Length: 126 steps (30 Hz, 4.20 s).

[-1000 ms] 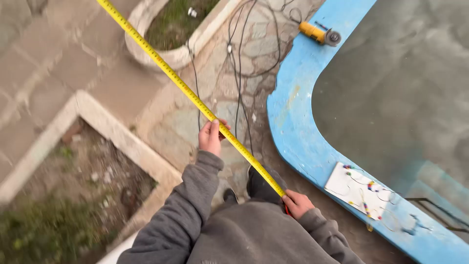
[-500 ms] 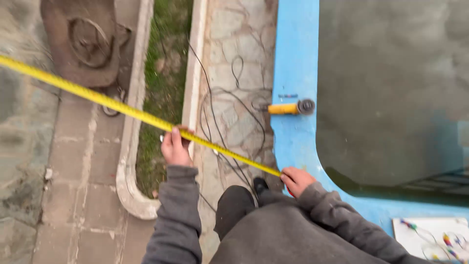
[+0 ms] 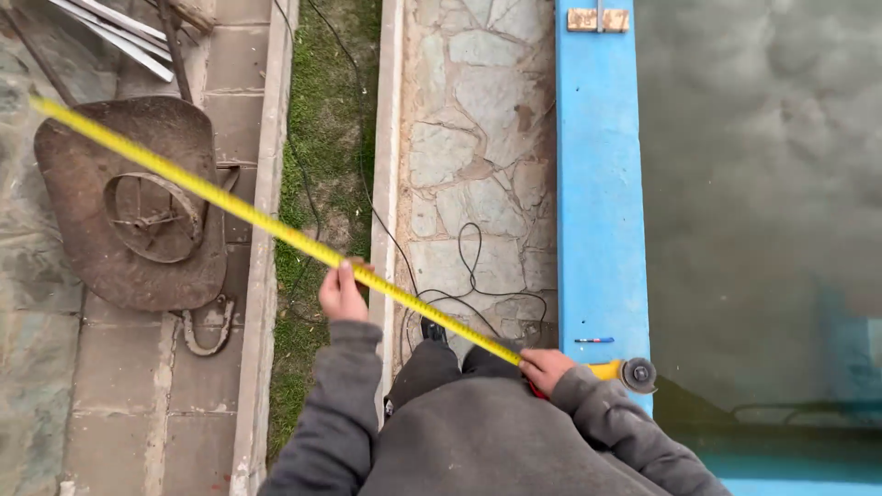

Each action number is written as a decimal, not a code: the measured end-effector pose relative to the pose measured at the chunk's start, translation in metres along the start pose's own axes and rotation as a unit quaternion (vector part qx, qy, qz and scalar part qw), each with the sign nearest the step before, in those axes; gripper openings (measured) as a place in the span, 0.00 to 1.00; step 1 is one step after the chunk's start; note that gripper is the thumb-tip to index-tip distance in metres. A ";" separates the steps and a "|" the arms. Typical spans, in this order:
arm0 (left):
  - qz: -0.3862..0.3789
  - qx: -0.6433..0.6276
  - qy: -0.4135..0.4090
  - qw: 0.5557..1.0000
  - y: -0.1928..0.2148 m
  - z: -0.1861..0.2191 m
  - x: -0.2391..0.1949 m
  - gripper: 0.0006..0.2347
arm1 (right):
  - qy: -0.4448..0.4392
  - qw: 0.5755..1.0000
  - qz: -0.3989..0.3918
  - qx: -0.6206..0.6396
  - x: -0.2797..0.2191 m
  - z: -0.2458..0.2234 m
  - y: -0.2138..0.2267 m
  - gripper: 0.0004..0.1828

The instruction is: Measuring a long metal strip with a tape measure, marking the desired length with a pen, and then cutting it with an angle grinder.

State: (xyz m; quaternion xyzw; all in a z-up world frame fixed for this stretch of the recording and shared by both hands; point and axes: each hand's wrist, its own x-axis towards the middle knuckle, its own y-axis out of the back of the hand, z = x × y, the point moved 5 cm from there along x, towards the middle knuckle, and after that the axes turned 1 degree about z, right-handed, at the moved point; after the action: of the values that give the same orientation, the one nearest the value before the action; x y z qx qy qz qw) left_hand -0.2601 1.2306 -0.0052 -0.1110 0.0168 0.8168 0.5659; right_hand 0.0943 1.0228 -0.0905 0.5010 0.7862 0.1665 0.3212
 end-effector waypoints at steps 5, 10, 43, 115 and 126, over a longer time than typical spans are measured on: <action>-0.271 -0.013 -0.086 0.959 -0.222 0.126 0.141 0.14 | -0.063 0.968 0.046 0.237 0.090 -0.018 0.093 0.17; -0.372 0.046 -0.097 0.922 -0.372 0.126 0.261 0.14 | -0.120 0.920 0.096 0.360 0.207 0.003 0.174 0.18; -0.523 0.198 0.137 0.818 -1.203 0.049 0.963 0.08 | -0.426 0.787 0.163 0.416 0.873 0.250 0.796 0.16; -0.733 0.062 -0.607 -0.300 -1.341 -0.471 0.814 0.12 | -0.246 -0.269 0.657 0.659 1.400 0.007 0.633 0.18; -0.873 0.263 -0.368 -0.183 -1.209 -0.358 0.688 0.23 | -0.228 -0.303 0.792 0.479 1.185 0.170 0.694 0.11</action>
State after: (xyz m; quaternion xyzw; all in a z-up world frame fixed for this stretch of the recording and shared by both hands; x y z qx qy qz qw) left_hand 0.6903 2.2433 -0.3733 -0.4551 0.0939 0.6068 -0.6449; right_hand 0.3352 2.3803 -0.2118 -0.6622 0.6286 0.2869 0.2898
